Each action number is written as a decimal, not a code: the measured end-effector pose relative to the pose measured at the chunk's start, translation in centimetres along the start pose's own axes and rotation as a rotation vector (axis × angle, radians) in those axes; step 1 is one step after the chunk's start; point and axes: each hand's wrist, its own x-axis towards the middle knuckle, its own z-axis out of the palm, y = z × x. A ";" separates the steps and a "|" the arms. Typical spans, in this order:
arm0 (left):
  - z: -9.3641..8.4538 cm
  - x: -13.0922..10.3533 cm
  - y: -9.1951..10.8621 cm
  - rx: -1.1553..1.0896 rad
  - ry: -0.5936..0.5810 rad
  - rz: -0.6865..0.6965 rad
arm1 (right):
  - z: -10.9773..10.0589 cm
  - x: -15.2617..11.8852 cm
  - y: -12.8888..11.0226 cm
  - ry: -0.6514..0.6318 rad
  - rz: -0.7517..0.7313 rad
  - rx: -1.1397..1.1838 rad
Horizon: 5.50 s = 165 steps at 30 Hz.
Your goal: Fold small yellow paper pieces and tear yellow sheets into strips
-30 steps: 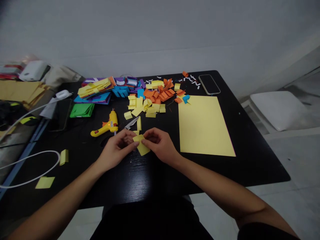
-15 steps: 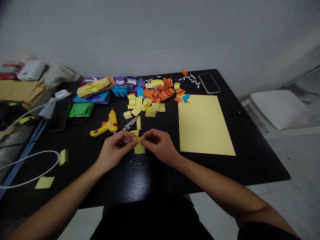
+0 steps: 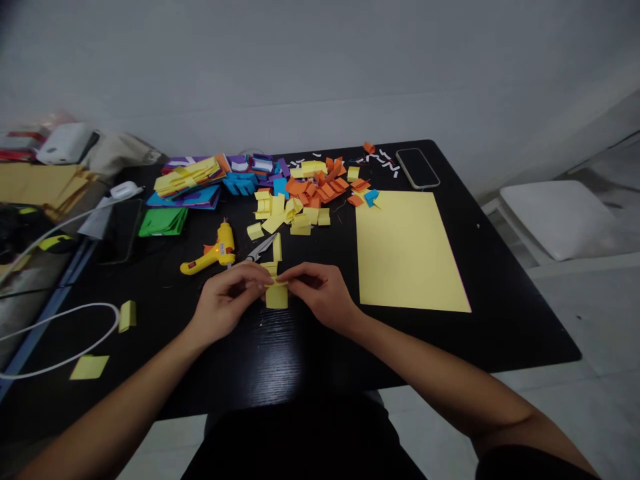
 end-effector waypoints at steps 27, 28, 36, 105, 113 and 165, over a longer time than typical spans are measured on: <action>0.2 0.0 0.2 0.219 0.077 -0.018 | 0.5 -0.1 0.3 0.034 -0.012 -0.069; 0.2 0.0 0.2 0.222 0.075 -0.015 | 0.4 -0.1 0.2 0.030 -0.012 -0.084; 0.2 -0.1 0.2 0.274 0.041 0.015 | 0.4 -0.2 0.4 0.048 -0.065 -0.172; 0.7 -0.1 0.2 0.179 0.007 -0.144 | 0.4 0.1 0.6 0.006 0.092 -0.057; 0.7 -0.2 0.1 0.288 -0.003 0.015 | 0.6 0.0 0.6 0.010 0.100 -0.069; 1.1 -0.7 0.0 0.910 -0.004 0.451 | 0.3 0.5 0.9 -0.004 0.270 0.136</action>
